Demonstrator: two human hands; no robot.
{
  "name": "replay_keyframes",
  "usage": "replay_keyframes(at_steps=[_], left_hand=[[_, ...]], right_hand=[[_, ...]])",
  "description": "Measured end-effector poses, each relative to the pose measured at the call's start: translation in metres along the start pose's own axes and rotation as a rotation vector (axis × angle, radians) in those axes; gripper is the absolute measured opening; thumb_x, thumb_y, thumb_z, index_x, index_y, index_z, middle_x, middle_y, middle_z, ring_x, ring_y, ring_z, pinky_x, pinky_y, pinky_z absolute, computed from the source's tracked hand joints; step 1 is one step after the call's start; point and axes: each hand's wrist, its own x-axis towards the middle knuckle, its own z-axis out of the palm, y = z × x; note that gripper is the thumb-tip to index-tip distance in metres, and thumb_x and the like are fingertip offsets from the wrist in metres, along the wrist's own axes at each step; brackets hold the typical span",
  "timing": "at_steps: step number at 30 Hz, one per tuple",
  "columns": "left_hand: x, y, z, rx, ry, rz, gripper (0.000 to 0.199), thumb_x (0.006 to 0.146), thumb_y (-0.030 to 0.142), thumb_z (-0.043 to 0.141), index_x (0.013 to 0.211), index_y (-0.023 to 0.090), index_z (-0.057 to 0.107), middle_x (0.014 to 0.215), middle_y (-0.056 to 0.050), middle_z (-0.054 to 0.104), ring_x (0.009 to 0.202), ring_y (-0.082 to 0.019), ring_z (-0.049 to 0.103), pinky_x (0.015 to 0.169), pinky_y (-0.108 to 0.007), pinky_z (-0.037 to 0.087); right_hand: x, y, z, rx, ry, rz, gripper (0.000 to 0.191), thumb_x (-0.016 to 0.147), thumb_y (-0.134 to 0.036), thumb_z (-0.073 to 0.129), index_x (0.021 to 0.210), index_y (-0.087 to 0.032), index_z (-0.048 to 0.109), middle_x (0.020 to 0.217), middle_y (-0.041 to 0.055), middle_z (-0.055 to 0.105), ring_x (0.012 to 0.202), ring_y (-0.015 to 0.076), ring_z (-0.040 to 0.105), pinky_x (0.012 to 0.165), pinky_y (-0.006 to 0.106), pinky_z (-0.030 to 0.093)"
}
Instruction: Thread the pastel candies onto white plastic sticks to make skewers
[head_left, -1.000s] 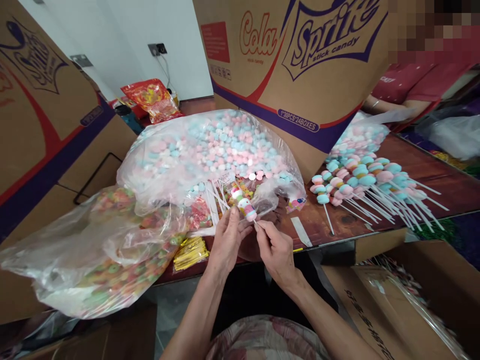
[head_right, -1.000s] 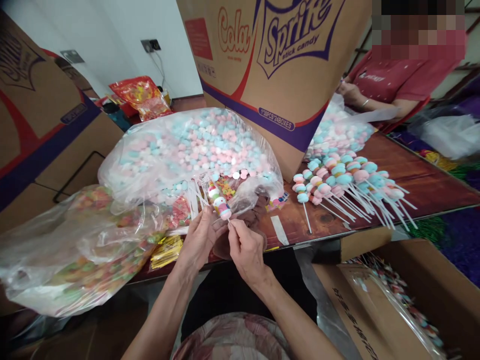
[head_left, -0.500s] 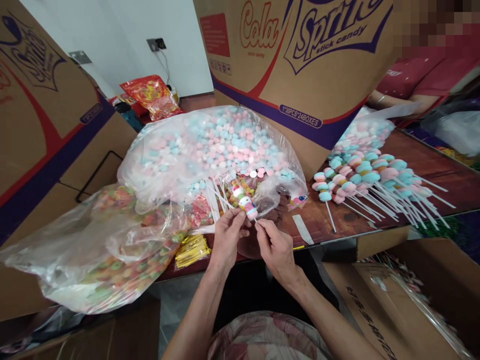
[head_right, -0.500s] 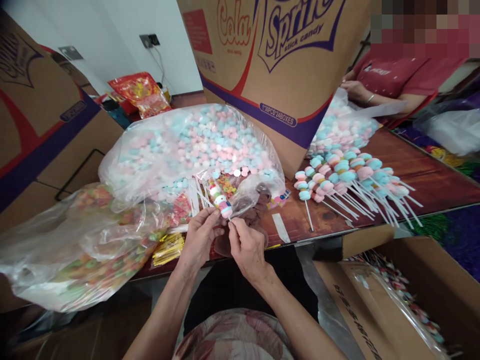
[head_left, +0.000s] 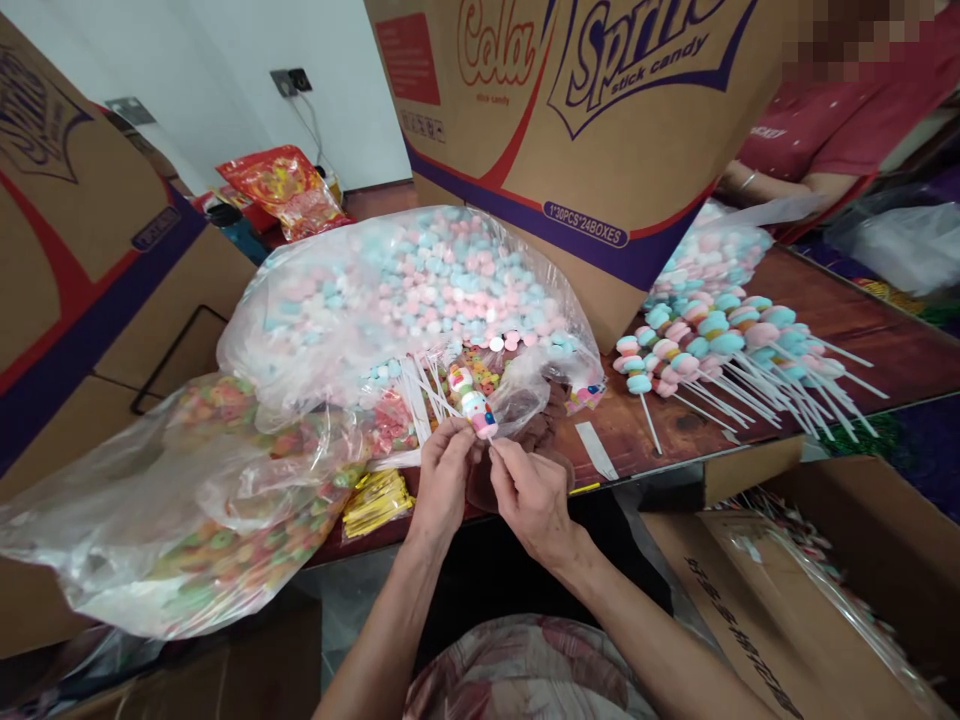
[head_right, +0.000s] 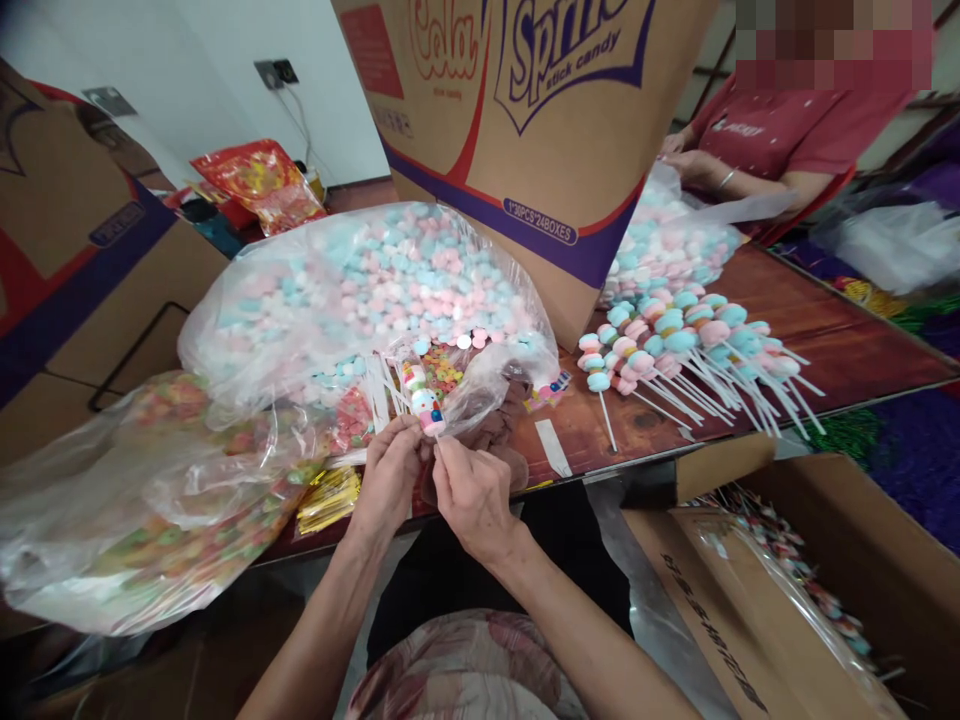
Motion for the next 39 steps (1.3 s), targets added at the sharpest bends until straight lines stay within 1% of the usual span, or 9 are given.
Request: replay_keyframes(at_steps=[7, 11, 15, 19, 22, 25, 30, 35, 39], left_hand=[[-0.015, -0.01, 0.006, 0.126, 0.052, 0.062, 0.023, 0.078, 0.034, 0.071, 0.068, 0.018, 0.059, 0.068, 0.003, 0.052, 0.064, -0.01, 0.044, 0.062, -0.021, 0.038], [-0.011, -0.007, 0.002, 0.0, 0.055, 0.0, 0.023, 0.075, 0.038, 0.076, 0.077, 0.018, 0.065, 0.075, 0.001, 0.061, 0.071, -0.011, 0.055, 0.068, -0.021, 0.043], [0.007, 0.009, 0.005, -0.201, 0.046, -0.022, 0.035, 0.074, 0.048, 0.077, 0.089, 0.018, 0.066, 0.088, -0.003, 0.068, 0.082, -0.014, 0.063, 0.073, -0.024, 0.048], [0.022, 0.023, 0.006, -0.306, 0.06, -0.06, 0.032, 0.073, 0.043, 0.08, 0.085, 0.017, 0.065, 0.08, -0.002, 0.068, 0.076, -0.014, 0.065, 0.073, -0.026, 0.051], [0.026, 0.025, 0.003, -0.35, 0.095, -0.057, 0.03, 0.073, 0.039, 0.081, 0.083, 0.018, 0.063, 0.079, 0.0, 0.067, 0.07, -0.012, 0.064, 0.072, -0.026, 0.052], [0.023, 0.021, 0.003, -0.325, 0.043, -0.068, 0.029, 0.074, 0.039, 0.08, 0.083, 0.017, 0.063, 0.077, 0.0, 0.066, 0.067, -0.01, 0.061, 0.071, -0.025, 0.051], [0.009, 0.01, 0.008, -0.306, 0.012, -0.065, 0.03, 0.075, 0.039, 0.079, 0.086, 0.017, 0.063, 0.082, 0.0, 0.065, 0.072, -0.01, 0.061, 0.076, -0.026, 0.051], [-0.006, 0.002, 0.007, -0.101, -0.015, -0.056, 0.031, 0.079, 0.04, 0.075, 0.098, 0.019, 0.061, 0.101, -0.005, 0.068, 0.079, -0.014, 0.067, 0.076, -0.027, 0.051], [-0.01, -0.003, 0.002, 0.1, 0.098, 0.095, 0.029, 0.08, 0.036, 0.074, 0.101, 0.022, 0.06, 0.096, -0.004, 0.069, 0.081, -0.015, 0.067, 0.076, -0.026, 0.05]], right_hand=[[0.005, 0.0, -0.003, 0.015, -0.001, 0.128, 0.024, 0.1, -0.019, 0.042, 0.088, -0.016, 0.063, 0.064, 0.0035, 0.067, 0.054, 0.0131, 0.062, 0.056, 0.024, 0.042], [0.003, 0.003, -0.003, 0.099, -0.013, 0.151, 0.024, 0.099, -0.02, 0.042, 0.089, -0.016, 0.064, 0.07, 0.0041, 0.069, 0.058, 0.0126, 0.063, 0.06, 0.023, 0.045], [0.003, 0.001, -0.002, 0.193, -0.028, 0.157, 0.022, 0.099, -0.02, 0.044, 0.091, -0.016, 0.064, 0.074, 0.0044, 0.07, 0.061, 0.0128, 0.064, 0.064, 0.023, 0.048], [0.005, -0.007, -0.006, 0.309, -0.138, 0.188, 0.024, 0.099, -0.022, 0.043, 0.097, -0.018, 0.066, 0.086, 0.0068, 0.073, 0.075, 0.0158, 0.067, 0.073, 0.025, 0.051], [0.003, -0.009, -0.016, 0.43, -0.303, 0.311, 0.027, 0.099, -0.025, 0.043, 0.083, -0.019, 0.064, 0.068, 0.0006, 0.064, 0.06, 0.013, 0.059, 0.059, 0.022, 0.046], [-0.003, -0.008, -0.022, 0.539, -0.401, 0.413, 0.032, 0.098, -0.028, 0.044, 0.069, -0.02, 0.055, 0.054, -0.0046, 0.05, 0.049, 0.0101, 0.047, 0.048, 0.021, 0.036], [-0.009, -0.007, -0.017, 0.552, -0.314, 0.436, 0.028, 0.096, -0.026, 0.047, 0.069, -0.02, 0.052, 0.054, -0.0056, 0.046, 0.049, 0.0093, 0.043, 0.049, 0.021, 0.033], [-0.007, -0.009, -0.013, 0.452, -0.184, 0.399, 0.023, 0.096, -0.024, 0.048, 0.076, -0.019, 0.059, 0.057, -0.0036, 0.054, 0.05, 0.0104, 0.048, 0.052, 0.022, 0.038], [-0.007, -0.01, -0.013, 0.415, -0.123, 0.34, 0.02, 0.096, -0.022, 0.048, 0.083, -0.019, 0.063, 0.067, -0.0002, 0.065, 0.055, 0.0112, 0.056, 0.056, 0.021, 0.042]])
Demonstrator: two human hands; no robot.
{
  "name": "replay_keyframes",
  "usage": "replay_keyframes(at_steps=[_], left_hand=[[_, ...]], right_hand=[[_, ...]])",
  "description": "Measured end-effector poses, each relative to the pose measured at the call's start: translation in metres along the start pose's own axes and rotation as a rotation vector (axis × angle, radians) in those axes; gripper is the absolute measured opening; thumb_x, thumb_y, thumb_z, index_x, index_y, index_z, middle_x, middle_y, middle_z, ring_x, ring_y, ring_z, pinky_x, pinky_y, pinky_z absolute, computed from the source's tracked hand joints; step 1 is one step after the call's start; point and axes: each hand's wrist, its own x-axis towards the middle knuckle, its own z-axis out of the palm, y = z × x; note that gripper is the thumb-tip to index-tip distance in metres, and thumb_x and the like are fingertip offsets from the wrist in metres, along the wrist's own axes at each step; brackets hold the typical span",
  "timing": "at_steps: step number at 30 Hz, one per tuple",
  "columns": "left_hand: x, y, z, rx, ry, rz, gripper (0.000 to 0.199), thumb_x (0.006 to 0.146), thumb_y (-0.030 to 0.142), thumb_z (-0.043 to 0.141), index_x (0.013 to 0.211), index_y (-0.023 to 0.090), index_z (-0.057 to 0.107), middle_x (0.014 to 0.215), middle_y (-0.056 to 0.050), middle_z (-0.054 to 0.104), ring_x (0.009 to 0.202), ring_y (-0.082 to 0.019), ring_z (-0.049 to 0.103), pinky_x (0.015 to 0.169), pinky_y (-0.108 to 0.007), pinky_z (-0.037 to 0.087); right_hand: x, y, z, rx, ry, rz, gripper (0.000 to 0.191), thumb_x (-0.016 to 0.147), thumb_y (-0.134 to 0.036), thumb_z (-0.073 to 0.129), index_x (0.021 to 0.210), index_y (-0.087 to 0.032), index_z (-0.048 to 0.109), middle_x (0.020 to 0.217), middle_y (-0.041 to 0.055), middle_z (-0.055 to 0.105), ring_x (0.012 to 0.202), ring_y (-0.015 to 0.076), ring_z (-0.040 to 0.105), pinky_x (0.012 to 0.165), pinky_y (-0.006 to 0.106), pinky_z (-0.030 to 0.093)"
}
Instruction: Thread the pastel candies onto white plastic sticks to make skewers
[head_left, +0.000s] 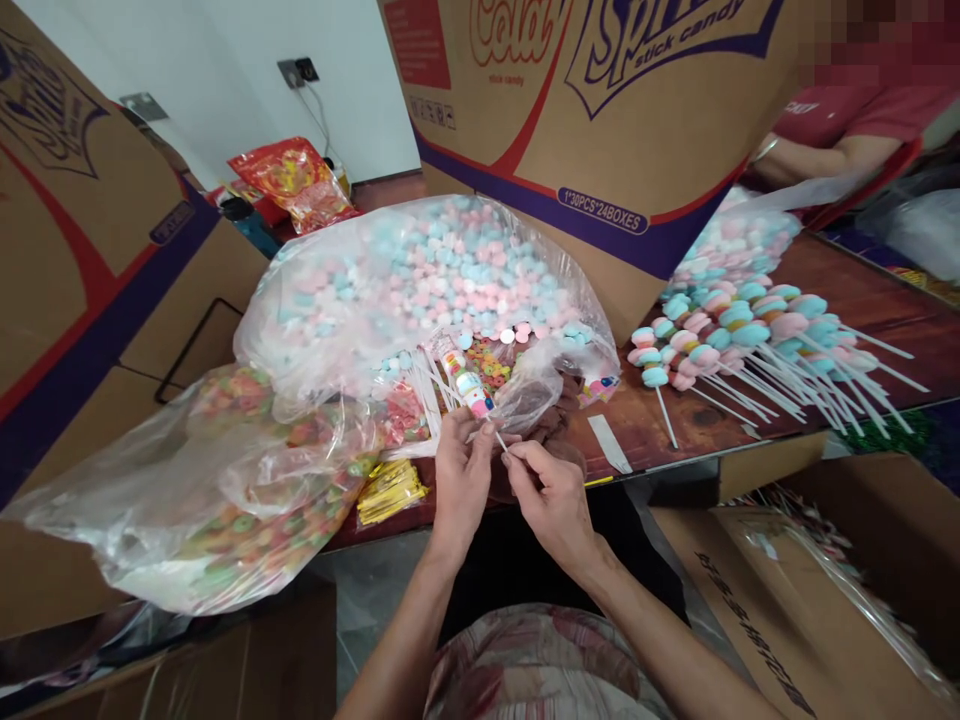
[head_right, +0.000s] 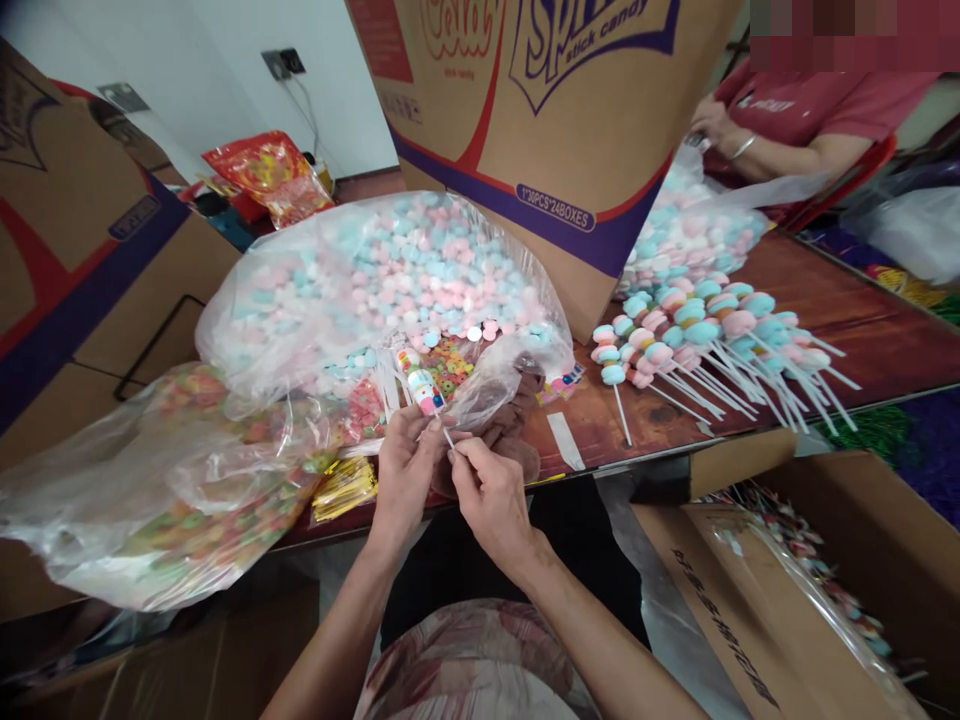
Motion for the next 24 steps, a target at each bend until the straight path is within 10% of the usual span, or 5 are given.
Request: replay_keyframes(at_steps=[14, 20, 24], left_hand=[[0.004, -0.003, -0.017, 0.958, 0.106, 0.362, 0.014, 0.095, 0.027, 0.044, 0.09, 0.021, 0.056, 0.066, 0.001, 0.056, 0.057, -0.014, 0.05, 0.058, -0.026, 0.034], [-0.003, 0.002, -0.027, 0.754, -0.277, 0.418, 0.018, 0.097, 0.031, 0.045, 0.085, 0.021, 0.054, 0.074, 0.001, 0.054, 0.069, -0.013, 0.05, 0.069, -0.025, 0.04], [-0.008, 0.0, -0.031, 0.425, -0.281, 0.235, 0.017, 0.095, 0.036, 0.052, 0.088, 0.021, 0.055, 0.076, 0.002, 0.054, 0.07, -0.011, 0.051, 0.07, -0.023, 0.043]], right_hand=[[-0.005, -0.002, 0.008, -0.163, 0.046, -0.126, 0.017, 0.095, -0.015, 0.047, 0.082, -0.017, 0.058, 0.063, -0.0012, 0.058, 0.051, 0.0089, 0.053, 0.053, 0.02, 0.038], [0.002, 0.0, 0.006, -0.248, 0.058, -0.199, 0.019, 0.097, -0.015, 0.044, 0.082, -0.018, 0.056, 0.062, -0.0002, 0.06, 0.053, 0.011, 0.058, 0.056, 0.022, 0.039], [0.004, 0.003, 0.004, -0.239, 0.036, -0.234, 0.018, 0.098, -0.015, 0.045, 0.084, -0.017, 0.056, 0.065, 0.0014, 0.062, 0.054, 0.0116, 0.06, 0.057, 0.022, 0.04]])
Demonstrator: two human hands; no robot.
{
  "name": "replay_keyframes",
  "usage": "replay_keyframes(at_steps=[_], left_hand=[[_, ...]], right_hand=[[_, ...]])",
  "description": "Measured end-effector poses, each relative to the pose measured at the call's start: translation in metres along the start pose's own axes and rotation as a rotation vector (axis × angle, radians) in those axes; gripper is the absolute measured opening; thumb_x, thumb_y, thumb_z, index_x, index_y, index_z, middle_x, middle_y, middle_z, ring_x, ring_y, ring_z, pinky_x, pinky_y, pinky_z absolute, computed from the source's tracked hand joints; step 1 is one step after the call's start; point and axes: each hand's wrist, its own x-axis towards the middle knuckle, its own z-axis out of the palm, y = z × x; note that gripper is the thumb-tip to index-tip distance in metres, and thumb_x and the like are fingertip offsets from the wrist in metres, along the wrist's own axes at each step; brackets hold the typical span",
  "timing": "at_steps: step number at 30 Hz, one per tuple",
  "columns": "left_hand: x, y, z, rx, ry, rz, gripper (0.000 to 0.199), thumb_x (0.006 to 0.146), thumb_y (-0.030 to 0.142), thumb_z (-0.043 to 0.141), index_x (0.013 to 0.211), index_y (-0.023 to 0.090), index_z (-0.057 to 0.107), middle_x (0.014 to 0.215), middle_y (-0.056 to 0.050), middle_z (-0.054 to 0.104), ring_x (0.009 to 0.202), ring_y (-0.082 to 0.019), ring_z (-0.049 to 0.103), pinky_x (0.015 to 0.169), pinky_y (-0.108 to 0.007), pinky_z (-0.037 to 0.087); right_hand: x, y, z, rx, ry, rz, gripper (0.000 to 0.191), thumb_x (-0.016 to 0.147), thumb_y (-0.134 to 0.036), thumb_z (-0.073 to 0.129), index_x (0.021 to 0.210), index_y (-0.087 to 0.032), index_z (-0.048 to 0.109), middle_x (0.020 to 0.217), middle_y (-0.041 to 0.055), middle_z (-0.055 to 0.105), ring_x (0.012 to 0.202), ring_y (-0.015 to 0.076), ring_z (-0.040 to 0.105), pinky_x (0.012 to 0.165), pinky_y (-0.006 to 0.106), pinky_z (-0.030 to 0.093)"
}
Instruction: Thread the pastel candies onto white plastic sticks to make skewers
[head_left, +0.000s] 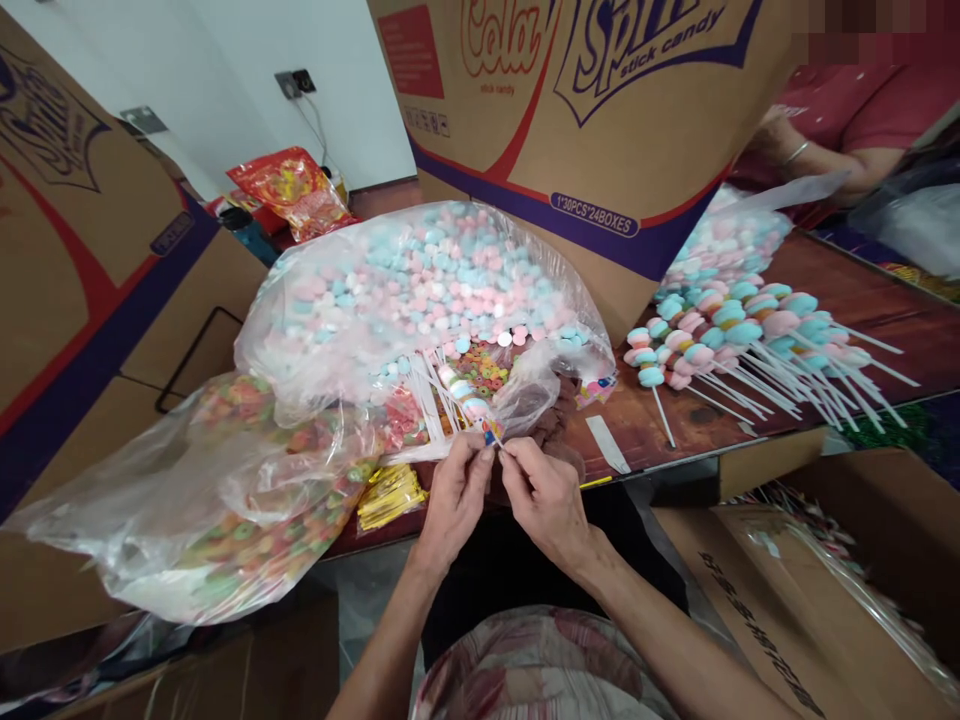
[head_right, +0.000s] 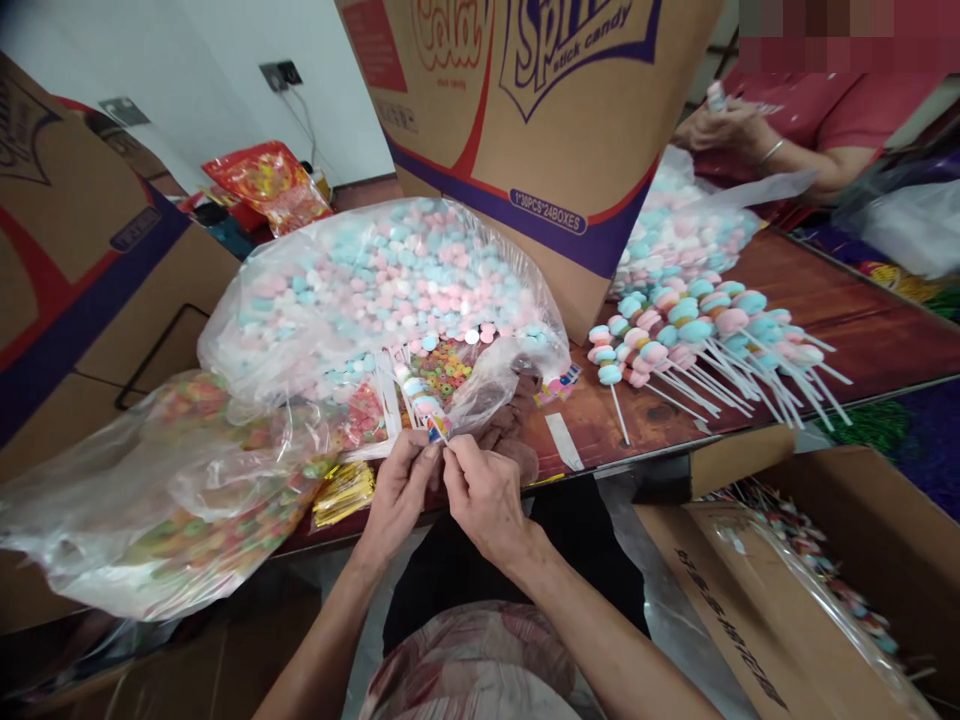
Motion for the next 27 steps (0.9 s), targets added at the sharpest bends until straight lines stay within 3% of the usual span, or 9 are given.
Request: replay_keyframes(at_steps=[6, 8, 12, 14, 17, 21, 27], left_hand=[[0.015, 0.011, 0.014, -0.583, 0.266, -0.252, 0.033, 0.087, 0.051, 0.063, 0.094, 0.019, 0.06, 0.09, -0.004, 0.066, 0.084, -0.015, 0.064, 0.078, -0.028, 0.051], [0.022, 0.017, 0.015, -0.699, 0.256, -0.325, 0.036, 0.082, 0.05, 0.069, 0.092, 0.016, 0.063, 0.086, -0.005, 0.069, 0.084, -0.017, 0.067, 0.079, -0.029, 0.052], [0.027, 0.027, 0.014, -0.836, 0.211, -0.374, 0.031, 0.075, 0.041, 0.078, 0.088, 0.016, 0.064, 0.083, -0.005, 0.071, 0.084, -0.019, 0.07, 0.08, -0.031, 0.053], [0.024, 0.027, 0.014, -0.865, 0.187, -0.388, 0.027, 0.076, 0.038, 0.078, 0.087, 0.016, 0.065, 0.085, -0.005, 0.072, 0.085, -0.018, 0.07, 0.082, -0.031, 0.053], [0.02, 0.025, 0.018, -0.871, 0.183, -0.378, 0.022, 0.078, 0.034, 0.077, 0.086, 0.016, 0.068, 0.084, -0.004, 0.072, 0.085, -0.018, 0.07, 0.084, -0.03, 0.053], [0.016, 0.02, 0.022, -0.833, 0.179, -0.352, 0.017, 0.078, 0.031, 0.077, 0.083, 0.015, 0.073, 0.082, -0.005, 0.073, 0.088, -0.018, 0.069, 0.086, -0.029, 0.051], [0.012, 0.017, 0.016, -0.65, 0.061, -0.34, 0.025, 0.083, 0.037, 0.07, 0.091, 0.015, 0.078, 0.091, -0.009, 0.075, 0.096, -0.021, 0.067, 0.087, -0.03, 0.05]], right_hand=[[-0.007, -0.002, 0.006, 0.045, -0.032, -0.017, 0.016, 0.098, -0.015, 0.045, 0.091, -0.016, 0.059, 0.07, 0.004, 0.065, 0.058, 0.0133, 0.061, 0.06, 0.024, 0.041], [-0.01, -0.004, 0.007, 0.129, -0.071, 0.034, 0.016, 0.098, -0.016, 0.044, 0.095, -0.016, 0.06, 0.075, 0.0046, 0.066, 0.063, 0.0137, 0.062, 0.064, 0.023, 0.043], [-0.011, -0.007, 0.0, 0.35, -0.16, 0.288, 0.019, 0.098, -0.024, 0.046, 0.088, -0.018, 0.06, 0.068, -0.0007, 0.057, 0.059, 0.0112, 0.053, 0.06, 0.022, 0.041], [-0.011, -0.007, -0.005, 0.418, -0.201, 0.364, 0.022, 0.097, -0.027, 0.047, 0.08, -0.018, 0.058, 0.062, -0.0033, 0.049, 0.054, 0.0098, 0.045, 0.054, 0.021, 0.037], [-0.011, -0.006, -0.006, 0.427, -0.215, 0.363, 0.024, 0.096, -0.026, 0.048, 0.074, -0.018, 0.056, 0.059, -0.0042, 0.045, 0.052, 0.009, 0.041, 0.052, 0.021, 0.034], [-0.01, -0.006, 0.001, 0.364, -0.155, 0.298, 0.021, 0.094, -0.023, 0.048, 0.077, -0.017, 0.059, 0.062, -0.0027, 0.049, 0.054, 0.0094, 0.042, 0.053, 0.022, 0.034], [-0.009, -0.011, 0.008, 0.371, -0.123, 0.293, 0.024, 0.094, -0.023, 0.047, 0.071, -0.018, 0.052, 0.062, -0.0023, 0.05, 0.056, 0.0101, 0.045, 0.056, 0.023, 0.036]])
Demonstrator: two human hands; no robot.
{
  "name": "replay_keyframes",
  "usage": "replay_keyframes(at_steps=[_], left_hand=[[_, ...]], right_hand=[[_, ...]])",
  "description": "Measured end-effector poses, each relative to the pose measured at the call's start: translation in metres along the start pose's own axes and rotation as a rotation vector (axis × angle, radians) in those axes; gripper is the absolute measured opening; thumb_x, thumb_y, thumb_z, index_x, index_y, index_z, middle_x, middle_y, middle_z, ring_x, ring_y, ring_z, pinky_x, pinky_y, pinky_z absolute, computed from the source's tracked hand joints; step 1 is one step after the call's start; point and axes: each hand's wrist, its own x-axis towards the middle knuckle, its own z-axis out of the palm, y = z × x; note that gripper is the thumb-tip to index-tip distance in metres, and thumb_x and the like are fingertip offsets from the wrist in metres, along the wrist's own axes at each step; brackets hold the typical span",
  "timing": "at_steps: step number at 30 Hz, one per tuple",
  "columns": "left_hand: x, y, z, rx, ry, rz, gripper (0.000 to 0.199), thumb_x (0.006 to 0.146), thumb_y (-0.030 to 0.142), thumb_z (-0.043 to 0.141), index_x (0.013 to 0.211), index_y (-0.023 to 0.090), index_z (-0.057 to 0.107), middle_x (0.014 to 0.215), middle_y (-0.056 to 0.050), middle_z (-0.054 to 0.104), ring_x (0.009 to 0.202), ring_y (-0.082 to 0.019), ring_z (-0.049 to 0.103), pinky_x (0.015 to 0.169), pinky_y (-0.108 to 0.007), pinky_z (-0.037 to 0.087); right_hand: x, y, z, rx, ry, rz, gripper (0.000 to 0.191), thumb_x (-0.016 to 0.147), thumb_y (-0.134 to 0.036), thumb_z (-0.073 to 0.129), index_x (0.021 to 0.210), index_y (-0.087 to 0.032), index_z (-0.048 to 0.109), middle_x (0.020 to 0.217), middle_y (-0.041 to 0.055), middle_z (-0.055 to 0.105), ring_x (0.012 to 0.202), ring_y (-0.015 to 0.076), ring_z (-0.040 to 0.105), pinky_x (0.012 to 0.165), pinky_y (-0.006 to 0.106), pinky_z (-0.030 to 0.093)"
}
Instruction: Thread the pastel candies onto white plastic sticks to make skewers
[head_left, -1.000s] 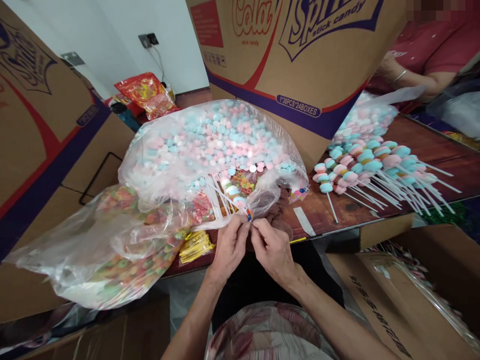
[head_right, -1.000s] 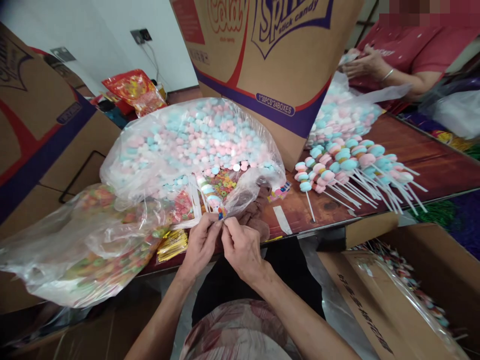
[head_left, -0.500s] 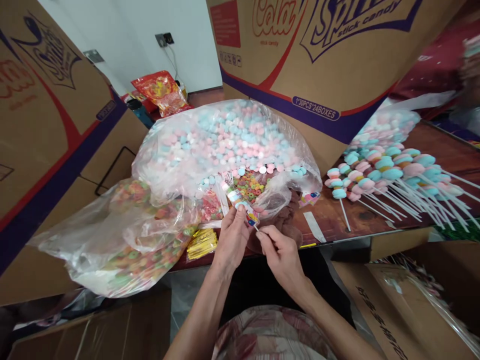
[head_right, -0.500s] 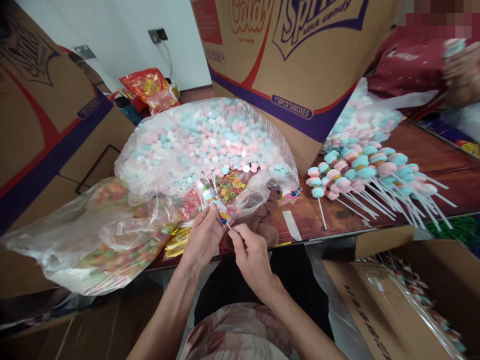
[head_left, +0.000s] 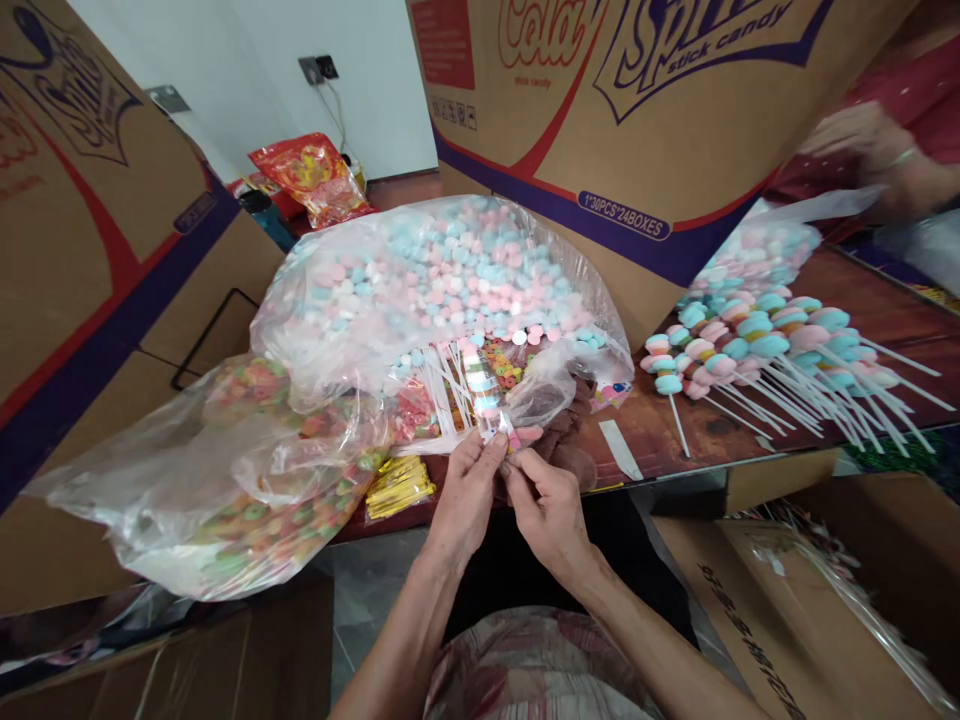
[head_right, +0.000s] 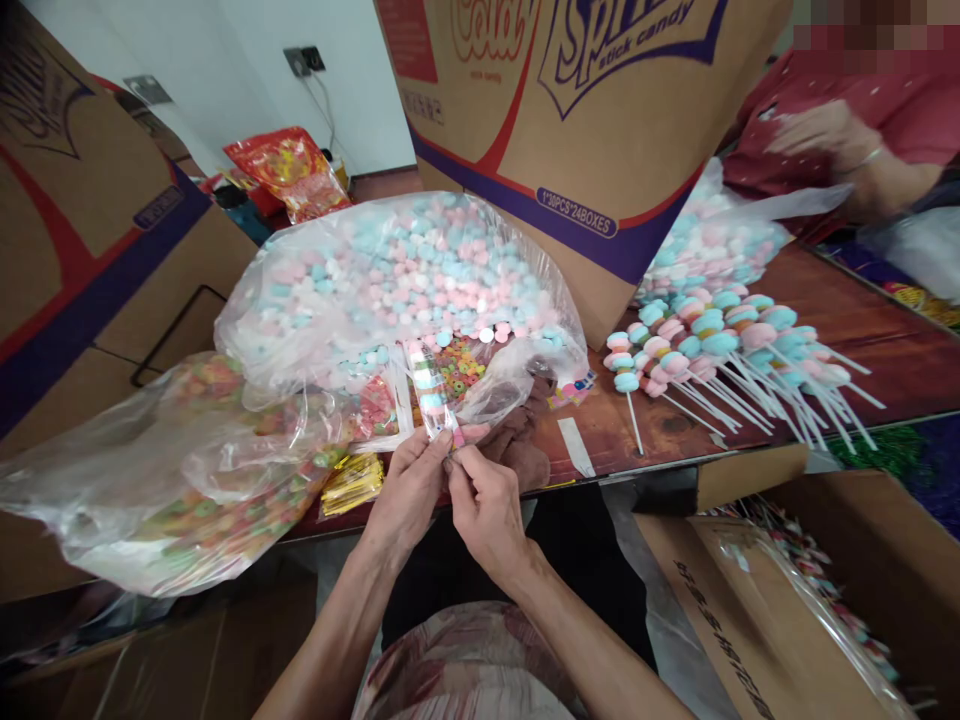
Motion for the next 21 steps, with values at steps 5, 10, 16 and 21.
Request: replay_keyframes(at_steps=[5, 10, 16, 21], left_hand=[[-0.003, -0.004, -0.002, -0.116, 0.076, 0.016, 0.025, 0.08, 0.037, 0.074, 0.094, 0.017, 0.077, 0.089, -0.007, 0.075, 0.074, -0.014, 0.064, 0.063, -0.022, 0.048], [-0.01, -0.008, -0.005, -0.108, 0.102, 0.089, 0.023, 0.082, 0.034, 0.073, 0.1, 0.021, 0.075, 0.1, -0.005, 0.074, 0.09, -0.016, 0.065, 0.083, -0.025, 0.051], [-0.016, 0.011, -0.029, -0.264, 0.067, 0.083, 0.021, 0.082, 0.036, 0.073, 0.094, 0.02, 0.073, 0.098, -0.008, 0.072, 0.1, -0.022, 0.065, 0.094, -0.035, 0.048], [-0.024, 0.021, -0.046, -0.191, 0.02, 0.11, 0.02, 0.085, 0.037, 0.069, 0.088, 0.017, 0.071, 0.083, -0.007, 0.066, 0.086, -0.02, 0.063, 0.083, -0.033, 0.051]], right_hand=[[0.005, -0.007, 0.0, 0.231, -0.067, 0.184, 0.022, 0.096, -0.033, 0.049, 0.079, -0.02, 0.053, 0.063, -0.0038, 0.049, 0.056, 0.0101, 0.044, 0.054, 0.021, 0.038], [0.016, -0.02, 0.011, 0.656, -0.039, 0.431, 0.026, 0.09, -0.046, 0.058, 0.086, -0.02, 0.057, 0.062, -0.0059, 0.042, 0.05, 0.0082, 0.035, 0.046, 0.02, 0.033], [0.015, -0.036, 0.026, 1.214, -0.222, 0.713, 0.034, 0.083, -0.041, 0.068, 0.07, -0.02, 0.045, 0.048, -0.014, 0.018, 0.04, 0.0031, 0.007, 0.04, 0.019, 0.011], [0.013, -0.041, 0.039, 1.259, -0.286, 0.79, 0.04, 0.075, -0.039, 0.074, 0.067, -0.021, 0.039, 0.045, -0.0147, 0.02, 0.038, 0.0023, 0.009, 0.039, 0.02, 0.009]])
